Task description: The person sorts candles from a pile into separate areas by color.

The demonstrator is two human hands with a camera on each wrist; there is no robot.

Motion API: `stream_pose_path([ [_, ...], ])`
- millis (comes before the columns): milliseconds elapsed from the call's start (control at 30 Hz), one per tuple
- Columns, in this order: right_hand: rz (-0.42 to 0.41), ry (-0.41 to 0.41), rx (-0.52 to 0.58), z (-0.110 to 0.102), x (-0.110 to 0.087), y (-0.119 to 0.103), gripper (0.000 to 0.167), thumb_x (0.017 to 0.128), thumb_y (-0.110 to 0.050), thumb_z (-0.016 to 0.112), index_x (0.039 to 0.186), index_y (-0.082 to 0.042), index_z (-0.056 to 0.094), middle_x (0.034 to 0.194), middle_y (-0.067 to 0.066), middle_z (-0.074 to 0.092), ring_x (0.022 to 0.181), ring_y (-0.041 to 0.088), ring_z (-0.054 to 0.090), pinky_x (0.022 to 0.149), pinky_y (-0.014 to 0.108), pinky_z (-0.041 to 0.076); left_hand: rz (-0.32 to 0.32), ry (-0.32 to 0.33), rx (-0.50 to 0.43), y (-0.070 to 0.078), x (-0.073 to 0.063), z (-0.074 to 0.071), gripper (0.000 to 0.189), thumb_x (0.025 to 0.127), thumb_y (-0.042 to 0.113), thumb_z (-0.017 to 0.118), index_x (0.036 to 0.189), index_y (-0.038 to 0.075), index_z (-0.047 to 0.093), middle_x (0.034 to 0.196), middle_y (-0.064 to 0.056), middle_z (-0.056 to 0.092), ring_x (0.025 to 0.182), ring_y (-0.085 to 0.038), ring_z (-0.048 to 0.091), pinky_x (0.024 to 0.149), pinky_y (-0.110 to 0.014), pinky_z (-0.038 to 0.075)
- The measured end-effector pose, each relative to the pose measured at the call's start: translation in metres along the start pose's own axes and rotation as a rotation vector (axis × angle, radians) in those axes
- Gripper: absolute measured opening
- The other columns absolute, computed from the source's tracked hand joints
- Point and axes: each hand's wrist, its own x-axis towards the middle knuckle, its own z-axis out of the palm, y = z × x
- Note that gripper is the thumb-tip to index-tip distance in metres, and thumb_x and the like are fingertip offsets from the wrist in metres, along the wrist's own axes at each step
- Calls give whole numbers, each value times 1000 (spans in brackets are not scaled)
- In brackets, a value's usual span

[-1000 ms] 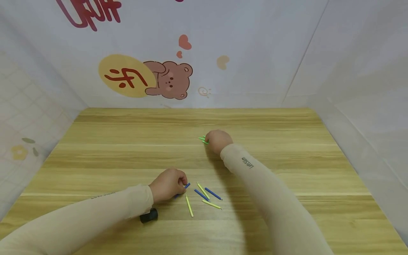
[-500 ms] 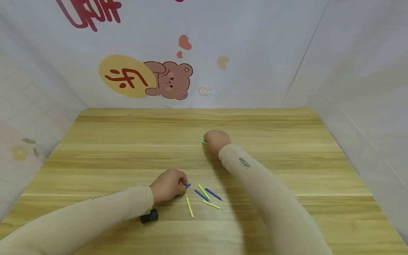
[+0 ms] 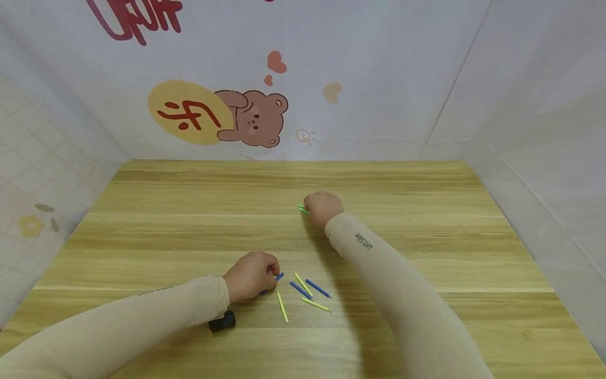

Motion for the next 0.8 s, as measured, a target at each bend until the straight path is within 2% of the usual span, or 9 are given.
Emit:
stream_pose_path([
  [167,12,-12,-1,0,0,2,29,88,1,59,111,-11,72,116,9,68,97,24,65,78,37,52,1,2,-4,0,0,1,13,77,1,72,76,9,62,73,2,56,65,-14,48,61,-27,40],
  [300,15,-12,-2,-1,-1,3,30,87,0,59,113,-11,71,118,10,67,98,25,65,78,38,52,-2,1,-1,1,0,2,13,77,2,72,76,10,61,72,2,56,65,-14,48,60,-26,40],
  [633,5,13,-4,-4,-4,3,31,84,-3,64,114,-10,70,111,10,70,96,26,66,77,40,53,-8,7,14,0,0,2,13,78,3,72,76,10,61,73,2,56,66,-14,48,61,-27,40],
  [800,29,23,60,-6,-7,5,32,85,-4,61,115,-10,69,104,9,71,93,24,66,77,41,52,-10,9,21,0,1,3,13,78,4,73,77,10,62,74,2,57,66,-14,48,62,-27,41],
])
